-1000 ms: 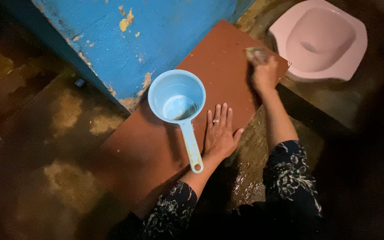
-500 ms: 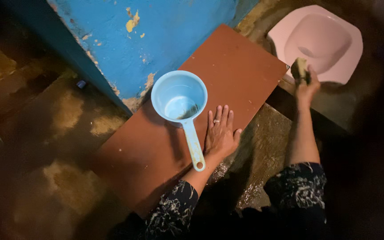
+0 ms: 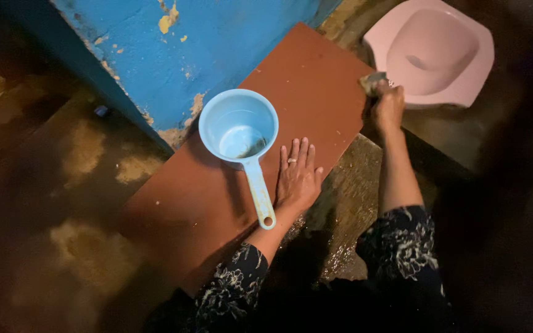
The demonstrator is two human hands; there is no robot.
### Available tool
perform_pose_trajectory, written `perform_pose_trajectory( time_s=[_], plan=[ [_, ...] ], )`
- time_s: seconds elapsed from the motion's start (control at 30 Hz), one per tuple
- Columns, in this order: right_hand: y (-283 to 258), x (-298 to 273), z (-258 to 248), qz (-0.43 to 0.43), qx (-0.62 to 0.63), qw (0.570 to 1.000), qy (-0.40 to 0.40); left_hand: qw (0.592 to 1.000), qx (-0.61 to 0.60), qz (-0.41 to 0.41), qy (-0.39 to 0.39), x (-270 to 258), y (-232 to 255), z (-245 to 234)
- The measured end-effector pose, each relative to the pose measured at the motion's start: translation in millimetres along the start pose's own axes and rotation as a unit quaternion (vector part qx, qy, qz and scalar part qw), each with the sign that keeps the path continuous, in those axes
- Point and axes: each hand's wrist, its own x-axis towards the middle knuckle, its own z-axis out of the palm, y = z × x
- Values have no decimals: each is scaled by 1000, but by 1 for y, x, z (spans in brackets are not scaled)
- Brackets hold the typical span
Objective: The person pours water from a blue plastic jug onto a reddish-brown rectangular tile and scrubs it with a sponge. They repeatedly wet the surface and scrub different areas, then rinse the sponge under a wall tap.
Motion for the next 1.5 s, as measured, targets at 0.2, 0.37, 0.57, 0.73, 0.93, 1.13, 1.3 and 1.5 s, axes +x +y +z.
perform_pose_trajectory(
  time_s=[0.2,0.37,0.57,0.73,0.93,1.13,1.3,1.5],
  plan=[
    [-87,-39,-77,274,443,853,-32,998,62,12,16,3,-2,6],
    [-145,-88,-110,76,397,915,7,999,32,-24,-15,5,2,3],
    [-166,-139,-130,-116,201,972,-31,999,28,-33,5,5,2,5],
    [-124,-127,-139,51,338,897,-280,999,13,-29,30,5,2,4],
    [-57,-33,-98,39,409,912,-8,999,13,-34,-1,4,4,-3],
    [-39,33,-52,68,241,965,80,999,16,-38,-6,5,4,-4],
    [-34,31,-6,42,115,992,-28,999,20,-35,-19,4,3,-5],
    [-32,17,49,39,184,982,20,999,14,-33,9,2,3,-2]
  ],
)
